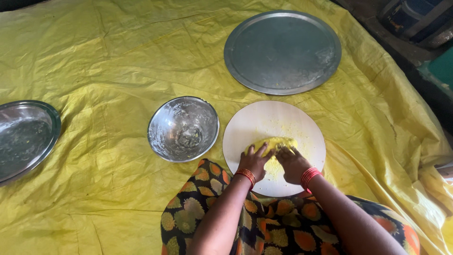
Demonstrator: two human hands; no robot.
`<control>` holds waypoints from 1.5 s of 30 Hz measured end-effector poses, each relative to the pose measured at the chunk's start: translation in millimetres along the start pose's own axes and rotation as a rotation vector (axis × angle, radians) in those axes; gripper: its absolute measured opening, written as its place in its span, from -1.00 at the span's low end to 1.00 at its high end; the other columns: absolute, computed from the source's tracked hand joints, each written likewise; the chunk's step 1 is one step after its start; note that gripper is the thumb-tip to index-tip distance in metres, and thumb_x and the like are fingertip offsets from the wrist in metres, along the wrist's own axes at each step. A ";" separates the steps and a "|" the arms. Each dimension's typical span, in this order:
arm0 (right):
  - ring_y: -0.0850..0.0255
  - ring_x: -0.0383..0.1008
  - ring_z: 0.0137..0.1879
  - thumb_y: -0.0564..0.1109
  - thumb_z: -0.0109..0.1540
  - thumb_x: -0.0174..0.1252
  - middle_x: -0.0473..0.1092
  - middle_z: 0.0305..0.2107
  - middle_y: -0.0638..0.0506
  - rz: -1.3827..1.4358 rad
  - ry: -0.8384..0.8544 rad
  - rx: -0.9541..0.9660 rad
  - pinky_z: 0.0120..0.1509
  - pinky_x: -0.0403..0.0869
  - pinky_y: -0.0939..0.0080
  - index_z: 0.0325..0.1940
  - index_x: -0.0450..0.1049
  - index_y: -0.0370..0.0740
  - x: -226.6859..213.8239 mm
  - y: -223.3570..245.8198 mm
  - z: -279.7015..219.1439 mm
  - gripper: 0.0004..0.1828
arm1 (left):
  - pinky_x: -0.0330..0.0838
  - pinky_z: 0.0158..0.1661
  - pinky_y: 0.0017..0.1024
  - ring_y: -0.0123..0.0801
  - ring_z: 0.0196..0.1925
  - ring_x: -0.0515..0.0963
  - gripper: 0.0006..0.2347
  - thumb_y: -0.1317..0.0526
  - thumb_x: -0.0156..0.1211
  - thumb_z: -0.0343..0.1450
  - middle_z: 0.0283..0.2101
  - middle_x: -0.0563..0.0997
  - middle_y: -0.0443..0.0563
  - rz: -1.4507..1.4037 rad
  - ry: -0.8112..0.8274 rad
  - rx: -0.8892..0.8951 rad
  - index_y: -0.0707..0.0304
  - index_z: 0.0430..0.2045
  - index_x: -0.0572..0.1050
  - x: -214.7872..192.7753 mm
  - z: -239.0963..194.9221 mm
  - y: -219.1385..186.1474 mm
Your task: The person kneads a yellow dough on a white circular board using both hands. They repeatedly press, fold, and roll the dough, occasionally transferring it to a metal bowl and back. The process continues until the dough is shaped into a smooth log.
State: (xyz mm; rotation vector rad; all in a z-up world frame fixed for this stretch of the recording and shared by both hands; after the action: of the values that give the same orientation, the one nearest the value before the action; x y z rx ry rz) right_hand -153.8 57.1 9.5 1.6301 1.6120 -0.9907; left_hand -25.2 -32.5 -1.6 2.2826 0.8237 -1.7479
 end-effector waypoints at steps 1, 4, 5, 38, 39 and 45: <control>0.09 -0.25 0.65 -0.14 0.18 0.05 -0.12 0.52 -0.15 -0.023 0.024 0.001 0.69 -0.23 -0.05 0.54 -0.03 -0.27 2.0 3.2 -3.2 -0.16 | 0.23 0.30 0.10 0.13 0.53 0.02 -0.32 0.32 0.14 0.41 0.60 -0.16 -0.17 0.025 0.018 0.017 -0.35 0.45 0.08 -0.6 -2.1 -2.4; 0.09 -0.27 0.64 -0.15 0.22 0.02 -0.14 0.52 -0.12 -0.119 0.113 0.034 0.67 -0.24 -0.12 0.55 -0.07 -0.24 16.1 13.8 -8.3 -0.18 | 0.33 0.18 0.18 0.20 0.50 0.02 -0.32 0.40 0.04 0.43 0.60 -0.22 -0.16 0.222 0.086 0.015 -0.24 0.47 0.02 3.3 -6.6 -18.1; 0.09 -0.29 0.65 -0.14 0.23 0.02 -0.14 0.52 -0.12 -0.126 0.124 0.045 0.67 -0.26 -0.12 0.56 -0.07 -0.25 22.0 15.6 -7.6 -0.18 | 0.30 0.21 0.21 0.19 0.51 0.01 -0.47 0.33 0.03 0.46 0.62 -0.22 -0.11 0.281 0.125 0.013 -0.12 0.38 0.17 6.0 -8.9 -21.6; 0.20 0.61 -0.11 -0.16 0.33 0.16 0.60 -0.20 -0.11 1.172 -0.819 0.428 0.05 0.52 0.22 0.06 0.59 -0.24 106.7 -131.5 76.6 -0.75 | -0.20 0.40 0.23 0.06 0.54 0.02 -0.20 -0.42 -0.29 0.42 0.49 0.10 0.25 -0.697 -0.530 -0.484 0.15 0.46 0.02 72.4 59.7 56.4; 0.19 0.62 -0.04 -0.09 0.35 0.14 0.61 -0.13 -0.13 1.209 -0.798 0.415 0.12 0.53 0.22 0.12 0.57 -0.21 108.0 -129.1 80.5 -0.71 | -0.23 0.40 0.23 0.08 0.54 -0.01 -0.20 -0.42 -0.33 0.43 0.49 0.08 0.27 -0.695 -0.540 -0.484 0.16 0.46 0.01 73.6 60.7 56.9; 0.08 0.37 0.38 0.25 0.40 -0.10 0.38 0.28 -0.09 1.152 -0.477 0.306 0.47 0.32 0.03 0.43 0.34 -0.07 85.6 -84.5 77.6 -0.39 | -0.14 0.43 0.25 0.00 0.55 0.09 -0.14 -0.49 -0.37 0.35 0.51 0.16 0.17 -0.602 -0.327 -0.290 0.07 0.47 0.05 57.9 49.2 37.7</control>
State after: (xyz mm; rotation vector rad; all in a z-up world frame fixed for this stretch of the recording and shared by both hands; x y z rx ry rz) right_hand -246.9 39.7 -97.9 1.8989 0.0815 -0.8609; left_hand -37.9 -66.4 -78.4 1.5968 1.6751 -1.9721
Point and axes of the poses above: each hand's wrist, its own z-axis towards the middle knuckle, its own x-axis out of the palm, y = z × x, the point moved 3 cm from there along z, towards the middle knuckle
